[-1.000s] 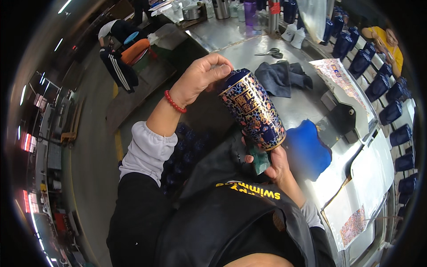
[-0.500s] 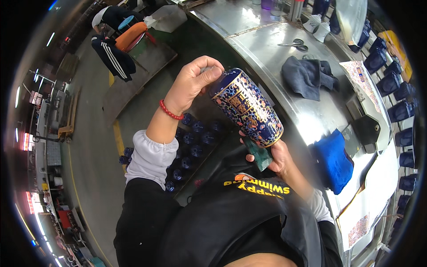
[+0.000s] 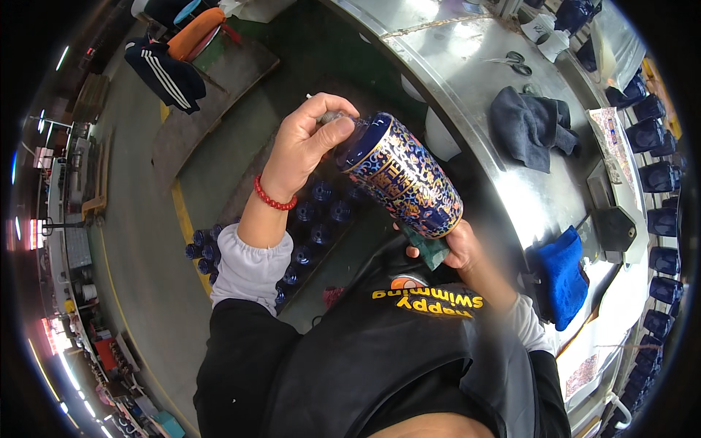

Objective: The person applies decorative stickers to a blue ceramic bottle. They smooth the sticker with a green tool, peel off the backing, and press the design onto the bottle surface. The person repeats this process with additional stickers, ensuring they adhere properly.

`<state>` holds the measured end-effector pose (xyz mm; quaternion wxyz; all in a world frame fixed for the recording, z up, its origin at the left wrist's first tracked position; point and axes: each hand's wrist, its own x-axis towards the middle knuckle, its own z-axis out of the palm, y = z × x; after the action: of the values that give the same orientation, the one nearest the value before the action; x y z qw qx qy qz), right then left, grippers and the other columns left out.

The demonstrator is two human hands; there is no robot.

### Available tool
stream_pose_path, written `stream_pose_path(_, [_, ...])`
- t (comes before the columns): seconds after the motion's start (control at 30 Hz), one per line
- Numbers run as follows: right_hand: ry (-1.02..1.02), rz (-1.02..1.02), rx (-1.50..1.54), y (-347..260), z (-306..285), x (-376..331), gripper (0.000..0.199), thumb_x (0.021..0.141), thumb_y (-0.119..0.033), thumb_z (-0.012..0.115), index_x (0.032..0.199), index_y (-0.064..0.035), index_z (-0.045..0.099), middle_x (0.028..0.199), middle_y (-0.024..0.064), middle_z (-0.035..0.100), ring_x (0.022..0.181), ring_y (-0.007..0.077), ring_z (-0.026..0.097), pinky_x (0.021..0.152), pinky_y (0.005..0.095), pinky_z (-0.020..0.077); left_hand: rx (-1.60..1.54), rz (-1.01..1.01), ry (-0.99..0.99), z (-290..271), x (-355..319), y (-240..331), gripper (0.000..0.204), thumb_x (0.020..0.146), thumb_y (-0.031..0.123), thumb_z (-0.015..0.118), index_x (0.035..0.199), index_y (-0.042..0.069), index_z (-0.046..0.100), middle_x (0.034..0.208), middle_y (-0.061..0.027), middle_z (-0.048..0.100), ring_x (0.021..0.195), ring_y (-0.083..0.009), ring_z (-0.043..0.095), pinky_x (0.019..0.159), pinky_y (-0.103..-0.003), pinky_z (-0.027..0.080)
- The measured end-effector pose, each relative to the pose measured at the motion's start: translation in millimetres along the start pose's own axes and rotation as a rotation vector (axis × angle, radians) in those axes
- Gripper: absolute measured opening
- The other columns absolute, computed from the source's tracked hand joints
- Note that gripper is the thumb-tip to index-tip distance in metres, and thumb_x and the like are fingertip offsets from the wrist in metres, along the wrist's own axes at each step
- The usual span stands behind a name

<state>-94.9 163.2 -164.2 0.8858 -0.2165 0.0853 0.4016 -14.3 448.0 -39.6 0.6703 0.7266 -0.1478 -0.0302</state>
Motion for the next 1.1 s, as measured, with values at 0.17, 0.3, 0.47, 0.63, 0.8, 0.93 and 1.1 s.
stream_pose_path(0.17, [-0.061,0.018,0.018,4,-6,0,0.043,0.103,-0.028,0.058,0.138,-0.0043,0.055,0.127,0.0219,0.064,0.111,0.0341,0.065,0.073,0.0485,0.0604,0.039,0.164,-0.02,2,-6,-3,0.026,0.097,0.028,0.072,0.106,0.005,0.065,0.091,0.0042,0.06,0.072,-0.0014,0.051,0.063,-0.017,0.042])
stream_pose_path(0.3, [-0.028,0.056,0.007,9,-20,-5,0.045,0.099,-0.028,0.065,0.135,-0.0029,0.058,0.122,0.0229,0.066,0.103,0.0343,0.068,0.075,0.0486,0.0609,0.057,0.069,-0.059,7,-13,9,0.027,0.095,0.027,0.073,0.106,0.003,0.065,0.096,0.0012,0.056,0.087,-0.0049,0.05,0.078,-0.02,0.041])
stream_pose_path(0.47, [-0.242,0.073,-0.172,13,-29,-13,0.049,0.096,-0.029,0.069,0.136,-0.0026,0.057,0.119,0.0197,0.068,0.096,0.0319,0.07,0.079,0.0416,0.0617,0.05,0.312,-0.074,14,-25,43,0.019,0.09,0.015,0.077,0.097,0.002,0.066,0.083,0.0039,0.057,0.068,-0.001,0.047,0.06,-0.019,0.035])
stream_pose_path(0.63, [0.138,-0.291,-0.584,-2,-5,-46,0.04,0.098,-0.009,0.063,0.136,-0.002,0.053,0.118,0.0203,0.068,0.103,0.0266,0.068,0.084,0.0381,0.0599,0.118,0.185,-0.182,13,-31,41,0.014,0.091,0.016,0.07,0.093,0.002,0.066,0.083,0.0031,0.059,0.071,-0.002,0.049,0.063,-0.019,0.038])
stream_pose_path(0.8, [0.351,-0.471,-0.815,-27,23,-79,0.019,0.097,-0.013,0.066,0.111,-0.0049,0.055,0.098,0.0095,0.068,0.084,0.0183,0.066,0.075,0.0261,0.054,-0.239,-0.235,-0.379,54,-36,-38,0.022,0.092,0.024,0.07,0.098,0.003,0.067,0.087,0.0006,0.064,0.076,-0.0031,0.056,0.067,-0.02,0.043])
stream_pose_path(0.93, [-0.05,-1.032,-1.873,-22,44,-82,0.024,0.079,0.0,0.073,0.101,-0.0063,0.065,0.093,0.0083,0.062,0.082,0.0229,0.059,0.071,0.0344,0.0475,-0.388,-0.301,-0.408,79,-35,-82,0.021,0.095,0.025,0.068,0.097,0.004,0.066,0.085,0.0016,0.065,0.071,-0.0022,0.055,0.063,-0.018,0.043])
stream_pose_path(1.1, [-0.336,-0.696,-1.984,-17,75,-99,0.028,0.066,-0.008,0.08,0.093,-0.0075,0.071,0.091,0.0065,0.063,0.082,0.0254,0.059,0.081,0.041,0.0439,-0.378,-0.32,-0.472,88,-29,-87,0.02,0.096,0.025,0.066,0.097,0.005,0.066,0.084,0.0037,0.063,0.074,-0.0017,0.054,0.065,-0.019,0.043])
